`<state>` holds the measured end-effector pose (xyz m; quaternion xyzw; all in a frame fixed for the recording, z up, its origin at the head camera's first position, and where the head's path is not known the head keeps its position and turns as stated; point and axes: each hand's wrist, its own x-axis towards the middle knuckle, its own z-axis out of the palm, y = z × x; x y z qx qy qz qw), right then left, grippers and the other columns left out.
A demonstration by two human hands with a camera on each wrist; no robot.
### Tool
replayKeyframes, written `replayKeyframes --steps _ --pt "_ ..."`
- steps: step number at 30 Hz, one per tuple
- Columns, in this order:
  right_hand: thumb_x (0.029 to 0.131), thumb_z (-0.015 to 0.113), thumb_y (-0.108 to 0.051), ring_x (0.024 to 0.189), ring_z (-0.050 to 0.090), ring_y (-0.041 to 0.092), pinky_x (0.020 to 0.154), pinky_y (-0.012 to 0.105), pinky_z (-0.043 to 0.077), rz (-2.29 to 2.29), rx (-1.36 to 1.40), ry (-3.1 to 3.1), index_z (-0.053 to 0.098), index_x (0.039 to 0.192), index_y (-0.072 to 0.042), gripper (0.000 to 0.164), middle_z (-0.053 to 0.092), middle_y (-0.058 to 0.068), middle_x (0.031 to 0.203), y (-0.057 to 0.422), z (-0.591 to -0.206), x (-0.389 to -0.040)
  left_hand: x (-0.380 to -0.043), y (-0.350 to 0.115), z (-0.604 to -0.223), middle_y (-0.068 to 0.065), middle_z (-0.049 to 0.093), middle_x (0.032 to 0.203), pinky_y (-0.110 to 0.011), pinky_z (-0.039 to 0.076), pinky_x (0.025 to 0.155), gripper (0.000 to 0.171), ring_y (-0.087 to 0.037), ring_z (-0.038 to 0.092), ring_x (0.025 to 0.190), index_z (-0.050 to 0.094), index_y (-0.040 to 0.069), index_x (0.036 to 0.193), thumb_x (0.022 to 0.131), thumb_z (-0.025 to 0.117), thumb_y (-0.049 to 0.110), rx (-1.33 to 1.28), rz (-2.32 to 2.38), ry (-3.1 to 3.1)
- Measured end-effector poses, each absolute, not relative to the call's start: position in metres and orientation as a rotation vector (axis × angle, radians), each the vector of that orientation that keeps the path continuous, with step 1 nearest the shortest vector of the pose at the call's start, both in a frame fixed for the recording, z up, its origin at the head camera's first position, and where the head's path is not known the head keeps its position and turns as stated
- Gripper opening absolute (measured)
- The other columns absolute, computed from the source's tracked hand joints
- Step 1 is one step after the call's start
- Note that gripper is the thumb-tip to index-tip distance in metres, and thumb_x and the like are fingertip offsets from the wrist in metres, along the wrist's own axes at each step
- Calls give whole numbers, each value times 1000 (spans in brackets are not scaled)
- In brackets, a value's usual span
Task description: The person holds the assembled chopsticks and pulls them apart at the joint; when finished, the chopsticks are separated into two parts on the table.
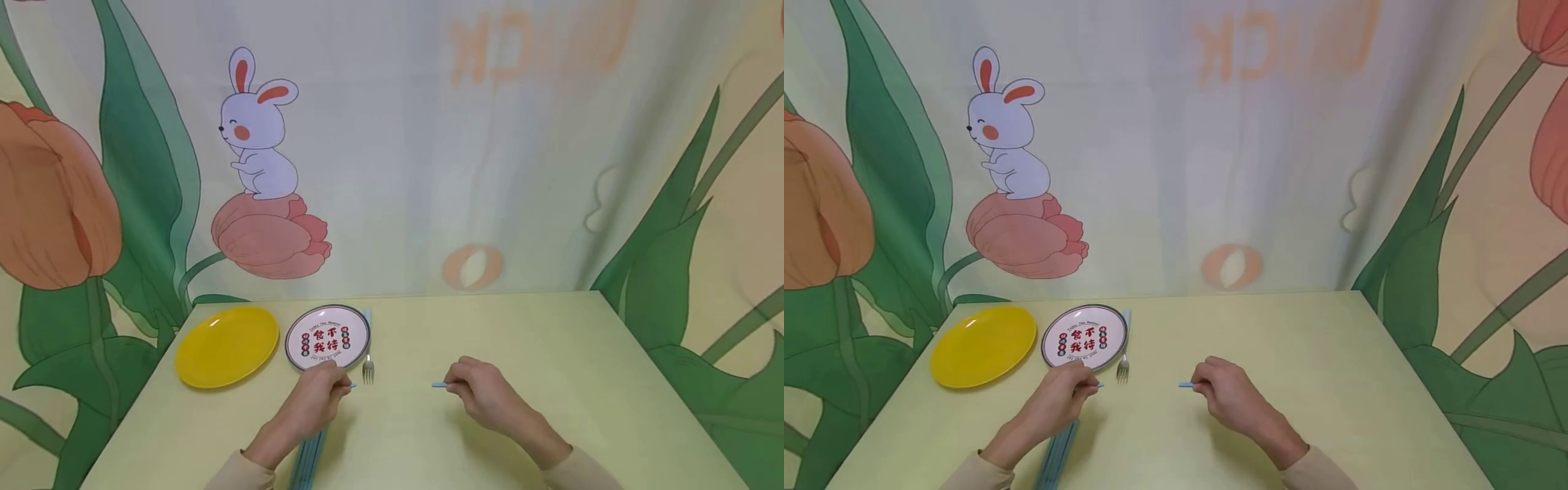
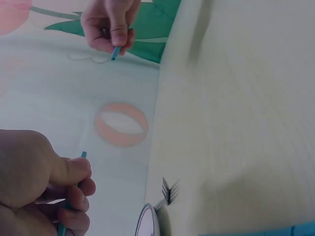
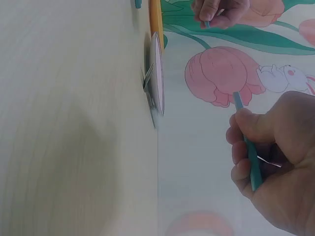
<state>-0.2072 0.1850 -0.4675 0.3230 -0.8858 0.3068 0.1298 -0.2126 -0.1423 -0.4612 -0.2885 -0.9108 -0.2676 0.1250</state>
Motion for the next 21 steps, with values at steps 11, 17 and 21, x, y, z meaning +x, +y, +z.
replayKeyframes --steps 11,17,21 --pt "85 70 -1 66 48 -2 59 17 48 962 890 -2595 68 84 -15 13 59 -8 77 186 -468 -202 -209 -132 -467 0 65 78 -15 47 57 11 -2 51 65 73 5 84 80 66 -2 -818 -873 -2727" --pt "87 68 -2 70 54 -2 60 18 49 983 888 -2607 70 88 -15 12 64 -7 81 187 -469 -201 -209 -127 -472 -2 66 80 -18 49 60 12 -6 56 68 74 4 85 80 65 -2 -822 -927 -2750" --pt "86 66 -1 72 55 -2 61 20 49 979 874 -2613 72 91 -14 15 62 -8 85 190 -470 -199 -208 -123 -476 1 63 79 -21 52 66 12 -10 60 72 75 4 85 77 67 -2 -858 -871 -2692"
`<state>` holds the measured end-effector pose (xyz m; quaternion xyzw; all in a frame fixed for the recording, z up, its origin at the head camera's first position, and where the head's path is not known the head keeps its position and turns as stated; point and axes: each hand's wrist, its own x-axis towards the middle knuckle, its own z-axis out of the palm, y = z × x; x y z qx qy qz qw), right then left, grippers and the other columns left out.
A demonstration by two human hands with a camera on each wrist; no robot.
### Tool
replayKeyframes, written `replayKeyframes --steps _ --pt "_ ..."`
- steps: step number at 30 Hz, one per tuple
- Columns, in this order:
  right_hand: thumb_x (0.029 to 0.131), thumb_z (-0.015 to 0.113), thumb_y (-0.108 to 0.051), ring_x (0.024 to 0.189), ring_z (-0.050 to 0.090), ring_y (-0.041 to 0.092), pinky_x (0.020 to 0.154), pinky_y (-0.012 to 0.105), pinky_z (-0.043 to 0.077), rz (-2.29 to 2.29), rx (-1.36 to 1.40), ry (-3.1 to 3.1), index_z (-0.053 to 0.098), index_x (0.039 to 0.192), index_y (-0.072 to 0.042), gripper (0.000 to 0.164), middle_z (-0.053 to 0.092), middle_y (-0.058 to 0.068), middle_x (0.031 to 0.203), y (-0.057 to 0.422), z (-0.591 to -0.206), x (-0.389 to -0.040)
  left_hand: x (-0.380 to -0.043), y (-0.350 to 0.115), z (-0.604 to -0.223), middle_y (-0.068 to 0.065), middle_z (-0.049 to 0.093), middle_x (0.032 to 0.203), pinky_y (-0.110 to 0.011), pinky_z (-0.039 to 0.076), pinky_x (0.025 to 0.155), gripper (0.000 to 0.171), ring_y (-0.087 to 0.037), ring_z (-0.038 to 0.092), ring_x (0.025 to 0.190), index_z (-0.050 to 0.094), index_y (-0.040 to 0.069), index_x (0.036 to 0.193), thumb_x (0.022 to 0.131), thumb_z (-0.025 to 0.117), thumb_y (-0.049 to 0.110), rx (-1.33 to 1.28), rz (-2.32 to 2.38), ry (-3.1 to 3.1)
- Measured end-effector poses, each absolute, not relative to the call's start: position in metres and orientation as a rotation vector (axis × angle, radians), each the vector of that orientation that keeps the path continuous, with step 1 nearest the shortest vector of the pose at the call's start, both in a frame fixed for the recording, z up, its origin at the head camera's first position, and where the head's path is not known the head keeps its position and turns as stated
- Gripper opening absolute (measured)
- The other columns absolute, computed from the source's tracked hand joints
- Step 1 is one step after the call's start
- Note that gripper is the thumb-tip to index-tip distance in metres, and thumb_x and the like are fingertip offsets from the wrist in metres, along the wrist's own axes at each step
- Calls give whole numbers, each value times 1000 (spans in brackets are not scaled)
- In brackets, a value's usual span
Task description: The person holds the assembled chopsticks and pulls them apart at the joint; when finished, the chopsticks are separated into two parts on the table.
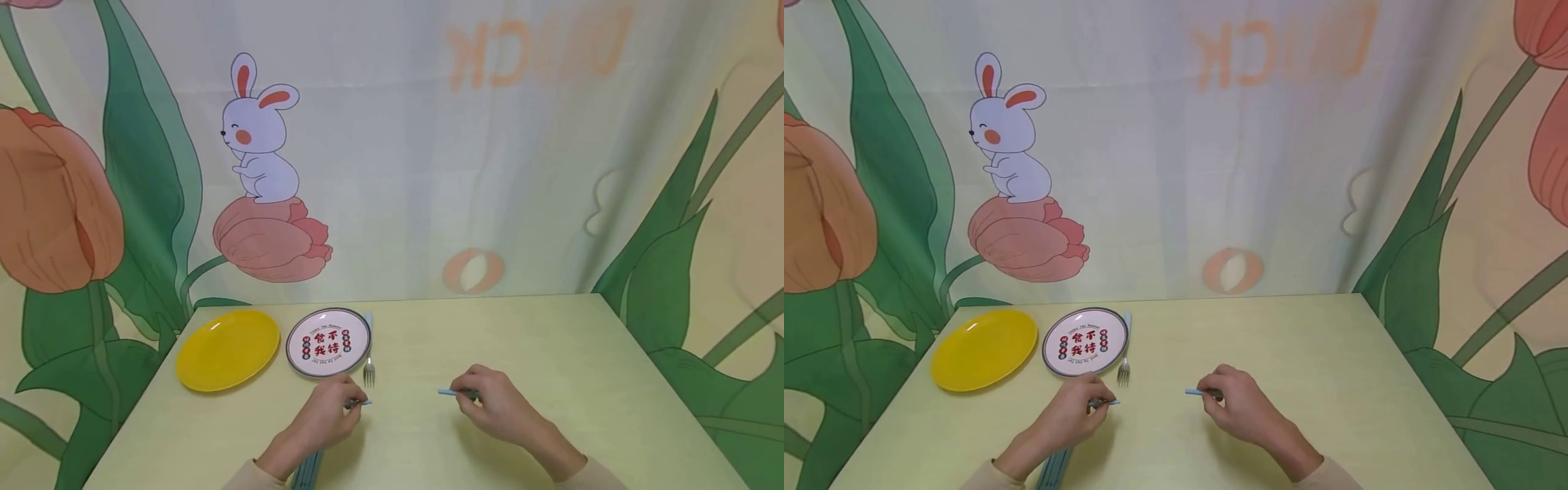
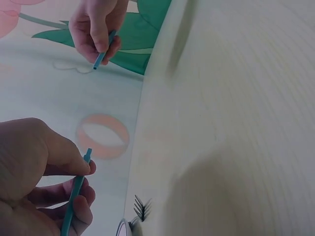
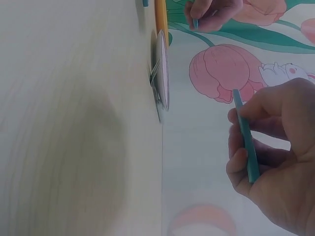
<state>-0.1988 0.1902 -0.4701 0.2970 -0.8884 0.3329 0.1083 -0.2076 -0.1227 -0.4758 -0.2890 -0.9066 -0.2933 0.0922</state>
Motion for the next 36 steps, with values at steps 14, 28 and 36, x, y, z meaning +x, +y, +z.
replayKeyframes --steps 14,28,36 --pt "87 64 -3 77 60 -2 66 20 53 1026 919 -2598 67 91 -15 13 62 -6 86 197 -473 -187 -212 -112 -487 -1 63 81 -18 52 68 12 -6 59 74 74 2 89 78 68 -1 -978 -919 -2743" --pt "82 69 -1 77 57 -3 67 22 55 1042 929 -2611 68 86 -19 18 63 -12 86 202 -471 -174 -217 -103 -498 1 63 79 -18 49 67 9 -4 56 74 73 7 84 78 68 1 -1015 -888 -2771" --pt "78 72 -1 73 55 2 64 20 51 933 984 -2547 68 83 -18 18 59 -17 82 203 -469 -168 -221 -100 -502 3 63 76 -21 46 69 9 -4 52 73 74 8 81 76 71 2 -1039 -792 -2777"
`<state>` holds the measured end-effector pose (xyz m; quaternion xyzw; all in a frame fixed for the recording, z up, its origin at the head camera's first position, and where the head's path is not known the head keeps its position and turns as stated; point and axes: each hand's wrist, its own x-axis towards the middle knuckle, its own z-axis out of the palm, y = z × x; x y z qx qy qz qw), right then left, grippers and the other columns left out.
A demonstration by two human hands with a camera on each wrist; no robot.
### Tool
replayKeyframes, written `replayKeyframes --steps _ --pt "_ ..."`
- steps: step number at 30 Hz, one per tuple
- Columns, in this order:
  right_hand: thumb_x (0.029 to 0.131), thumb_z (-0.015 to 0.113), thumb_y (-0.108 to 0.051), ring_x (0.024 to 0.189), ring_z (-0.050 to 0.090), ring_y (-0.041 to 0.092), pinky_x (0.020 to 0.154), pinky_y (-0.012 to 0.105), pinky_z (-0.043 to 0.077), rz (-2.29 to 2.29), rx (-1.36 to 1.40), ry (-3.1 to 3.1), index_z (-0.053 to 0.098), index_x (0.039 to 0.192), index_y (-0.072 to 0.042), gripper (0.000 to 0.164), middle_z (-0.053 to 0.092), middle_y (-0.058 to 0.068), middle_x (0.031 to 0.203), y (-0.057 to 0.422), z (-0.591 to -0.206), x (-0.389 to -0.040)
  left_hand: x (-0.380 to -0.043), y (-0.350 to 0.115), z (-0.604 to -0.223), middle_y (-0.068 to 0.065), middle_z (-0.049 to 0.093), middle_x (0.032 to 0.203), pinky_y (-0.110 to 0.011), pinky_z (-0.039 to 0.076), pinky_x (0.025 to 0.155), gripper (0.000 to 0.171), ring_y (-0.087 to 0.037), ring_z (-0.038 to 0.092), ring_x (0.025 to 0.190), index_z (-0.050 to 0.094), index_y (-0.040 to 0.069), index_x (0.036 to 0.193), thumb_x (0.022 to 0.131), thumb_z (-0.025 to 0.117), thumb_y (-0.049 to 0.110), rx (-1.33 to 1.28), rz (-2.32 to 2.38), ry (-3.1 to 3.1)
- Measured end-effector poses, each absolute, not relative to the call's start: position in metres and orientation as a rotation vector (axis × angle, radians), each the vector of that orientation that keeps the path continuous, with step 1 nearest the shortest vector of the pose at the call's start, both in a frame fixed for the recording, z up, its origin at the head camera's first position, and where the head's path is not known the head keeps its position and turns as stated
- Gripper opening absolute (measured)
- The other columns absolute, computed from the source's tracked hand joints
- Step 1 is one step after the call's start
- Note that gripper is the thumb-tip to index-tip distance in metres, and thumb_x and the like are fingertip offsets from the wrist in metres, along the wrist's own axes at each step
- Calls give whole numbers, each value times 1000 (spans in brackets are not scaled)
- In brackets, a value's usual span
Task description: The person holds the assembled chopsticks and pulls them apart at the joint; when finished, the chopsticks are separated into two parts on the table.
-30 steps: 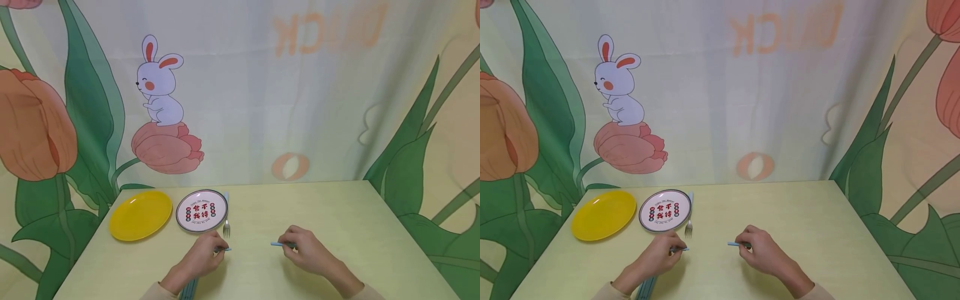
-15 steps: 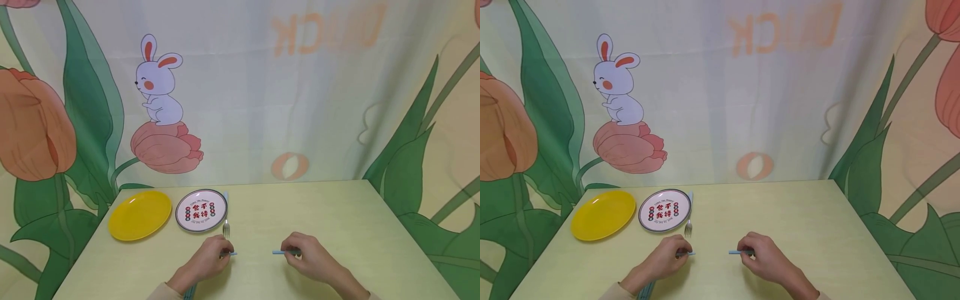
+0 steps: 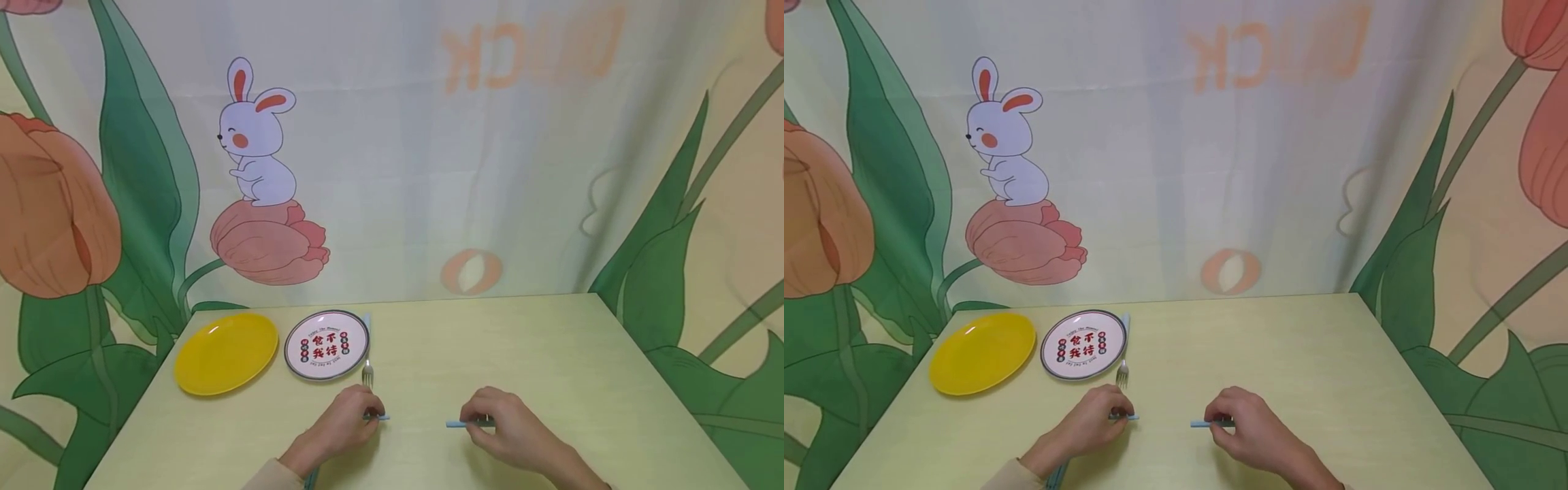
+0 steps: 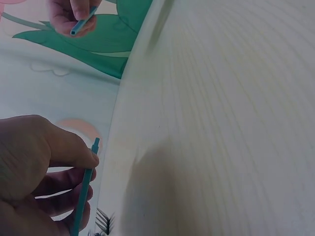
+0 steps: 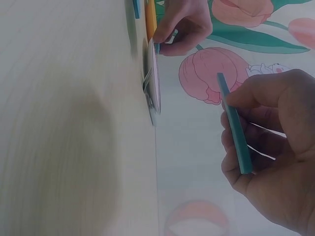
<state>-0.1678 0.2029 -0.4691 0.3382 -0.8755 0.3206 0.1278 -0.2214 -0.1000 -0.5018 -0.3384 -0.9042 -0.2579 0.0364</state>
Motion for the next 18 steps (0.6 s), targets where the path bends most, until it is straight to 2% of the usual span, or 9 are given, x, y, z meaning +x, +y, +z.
replayKeyframes --steps 6,18 --pt "77 72 -1 73 55 2 63 20 51 931 1009 -2535 68 82 -18 19 60 -16 83 203 -469 -163 -224 -99 -506 4 63 75 -21 45 70 9 -4 52 73 75 10 80 75 72 3 -1051 -762 -2799" --pt "79 72 -2 75 53 -1 63 18 50 909 1066 -2559 67 84 -21 20 59 -16 84 206 -470 -157 -228 -96 -510 4 63 74 -18 44 65 13 -1 50 69 76 9 82 74 70 0 -1083 -779 -2840"
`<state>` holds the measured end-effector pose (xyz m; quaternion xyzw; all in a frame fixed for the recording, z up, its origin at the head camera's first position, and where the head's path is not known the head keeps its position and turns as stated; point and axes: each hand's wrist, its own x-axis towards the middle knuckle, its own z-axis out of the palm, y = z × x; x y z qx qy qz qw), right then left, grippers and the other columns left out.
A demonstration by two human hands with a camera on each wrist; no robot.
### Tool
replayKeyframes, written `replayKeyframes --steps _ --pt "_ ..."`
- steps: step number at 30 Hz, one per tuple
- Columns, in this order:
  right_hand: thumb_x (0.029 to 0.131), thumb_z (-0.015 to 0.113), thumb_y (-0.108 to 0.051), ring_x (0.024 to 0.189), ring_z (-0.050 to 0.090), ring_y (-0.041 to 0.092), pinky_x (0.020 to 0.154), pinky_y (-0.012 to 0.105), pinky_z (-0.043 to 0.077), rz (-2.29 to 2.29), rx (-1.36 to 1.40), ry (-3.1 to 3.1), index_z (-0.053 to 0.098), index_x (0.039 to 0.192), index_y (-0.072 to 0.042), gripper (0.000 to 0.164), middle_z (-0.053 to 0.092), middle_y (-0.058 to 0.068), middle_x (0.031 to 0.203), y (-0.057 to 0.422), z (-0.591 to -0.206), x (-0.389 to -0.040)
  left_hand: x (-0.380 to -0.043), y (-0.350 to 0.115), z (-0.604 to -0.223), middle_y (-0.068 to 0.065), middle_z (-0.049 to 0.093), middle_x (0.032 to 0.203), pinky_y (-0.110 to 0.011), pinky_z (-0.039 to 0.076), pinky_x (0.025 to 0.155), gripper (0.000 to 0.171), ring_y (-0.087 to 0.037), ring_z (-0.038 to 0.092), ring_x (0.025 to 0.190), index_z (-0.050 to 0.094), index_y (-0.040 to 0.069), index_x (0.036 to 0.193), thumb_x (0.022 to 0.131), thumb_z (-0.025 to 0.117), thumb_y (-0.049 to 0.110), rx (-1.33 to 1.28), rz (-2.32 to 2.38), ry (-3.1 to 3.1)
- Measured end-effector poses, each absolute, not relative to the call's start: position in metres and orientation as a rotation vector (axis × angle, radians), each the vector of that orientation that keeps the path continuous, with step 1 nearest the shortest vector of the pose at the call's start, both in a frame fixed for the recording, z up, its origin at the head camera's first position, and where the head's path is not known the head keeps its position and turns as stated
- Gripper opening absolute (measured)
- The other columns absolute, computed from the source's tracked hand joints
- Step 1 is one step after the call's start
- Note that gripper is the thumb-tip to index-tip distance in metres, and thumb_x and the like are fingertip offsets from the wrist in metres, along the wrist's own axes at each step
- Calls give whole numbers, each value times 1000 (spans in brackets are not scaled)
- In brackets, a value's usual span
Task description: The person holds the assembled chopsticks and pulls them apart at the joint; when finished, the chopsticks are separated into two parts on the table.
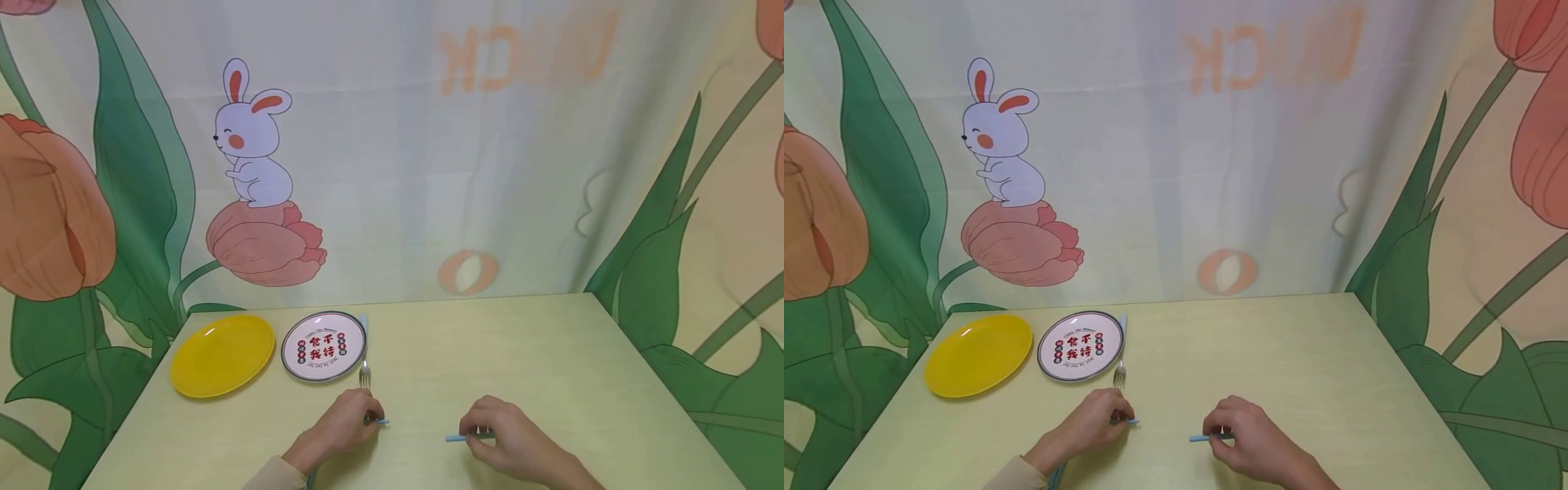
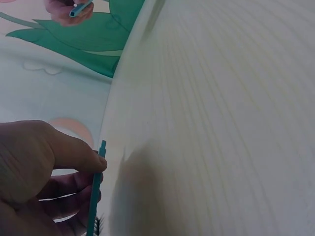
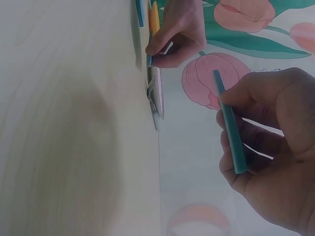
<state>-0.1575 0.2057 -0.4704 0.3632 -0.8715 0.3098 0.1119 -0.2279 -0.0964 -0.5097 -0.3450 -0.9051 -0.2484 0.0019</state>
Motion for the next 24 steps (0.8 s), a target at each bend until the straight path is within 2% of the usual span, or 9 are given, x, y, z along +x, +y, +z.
replayKeyframes --steps 13,24 --pt "80 73 -4 76 52 -1 64 19 48 924 1089 -2571 69 86 -23 20 61 -17 85 208 -472 -151 -229 -96 -513 8 58 72 -17 43 63 8 1 47 67 76 9 81 78 72 3 -1069 -790 -2892" --pt "80 73 -4 77 55 -1 66 18 49 952 1118 -2575 71 86 -21 19 61 -17 84 211 -475 -149 -229 -95 -514 8 60 76 -17 46 64 7 1 49 69 77 8 85 80 74 3 -1039 -822 -2938"
